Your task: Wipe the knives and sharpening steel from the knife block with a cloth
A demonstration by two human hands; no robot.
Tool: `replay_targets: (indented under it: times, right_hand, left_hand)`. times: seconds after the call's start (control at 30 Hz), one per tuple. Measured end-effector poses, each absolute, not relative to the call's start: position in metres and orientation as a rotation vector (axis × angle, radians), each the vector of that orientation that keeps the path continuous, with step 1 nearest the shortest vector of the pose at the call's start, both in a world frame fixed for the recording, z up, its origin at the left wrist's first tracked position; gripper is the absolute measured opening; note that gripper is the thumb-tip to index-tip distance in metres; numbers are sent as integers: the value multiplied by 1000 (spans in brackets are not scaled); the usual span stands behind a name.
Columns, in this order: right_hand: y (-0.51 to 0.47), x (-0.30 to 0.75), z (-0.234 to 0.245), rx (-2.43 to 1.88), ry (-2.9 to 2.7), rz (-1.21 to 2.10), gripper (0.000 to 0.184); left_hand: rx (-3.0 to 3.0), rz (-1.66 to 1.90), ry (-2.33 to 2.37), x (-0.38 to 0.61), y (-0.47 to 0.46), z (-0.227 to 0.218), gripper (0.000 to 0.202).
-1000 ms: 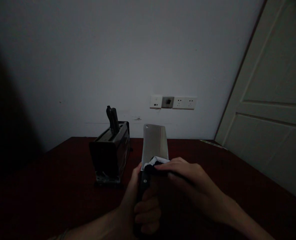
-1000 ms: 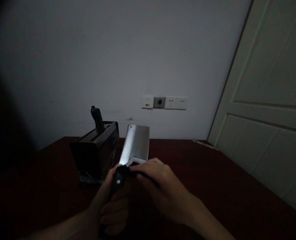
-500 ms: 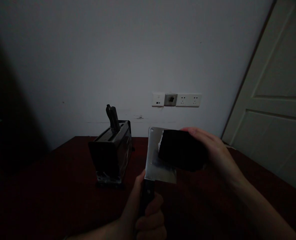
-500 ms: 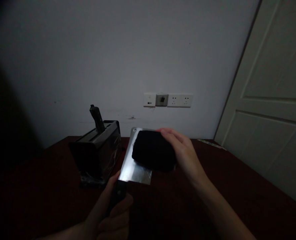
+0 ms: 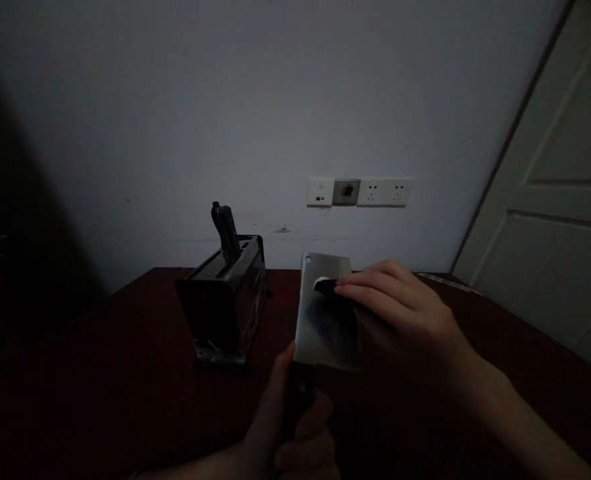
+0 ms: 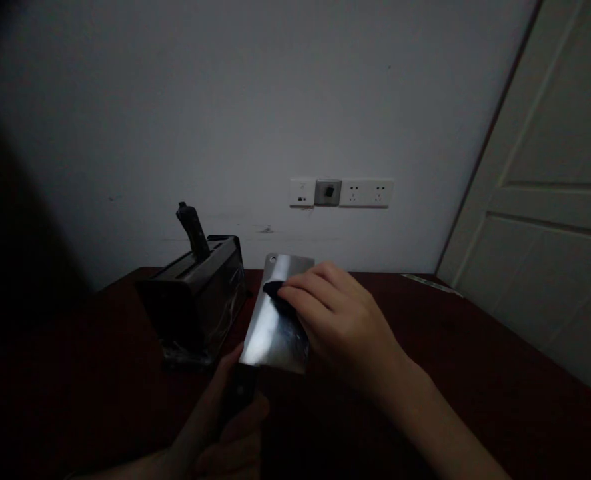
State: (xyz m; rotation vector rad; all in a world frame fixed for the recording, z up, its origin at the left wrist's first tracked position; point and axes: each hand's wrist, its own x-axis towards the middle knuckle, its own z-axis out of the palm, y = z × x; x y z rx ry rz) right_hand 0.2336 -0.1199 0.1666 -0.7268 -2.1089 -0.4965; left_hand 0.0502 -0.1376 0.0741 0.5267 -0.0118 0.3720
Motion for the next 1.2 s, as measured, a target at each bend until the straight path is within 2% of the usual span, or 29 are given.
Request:
replay_targets:
  times: [0.17, 0.33, 0.53, 0.8, 1.2]
  right_hand:
    - [-128, 225, 169, -703, -2402, -136, 25]
    - [-134, 220, 170, -740, -2465, -8, 26]
    - [-139, 214, 171, -757, -2503, 26, 29]
    - [-146, 209, 172, -741, -2569, -4, 20]
    - [-153, 210, 179, -804, -2581, -100, 11]
  left_hand:
    - [547, 353, -10, 49, -138, 75, 66]
    - [543, 349, -2, 48, -141, 79, 68]
    - [579, 347, 3, 48, -143, 79, 62]
    - [662, 448, -17, 55, -140, 61, 64]
    - [628, 411, -153, 56, -140, 68, 66]
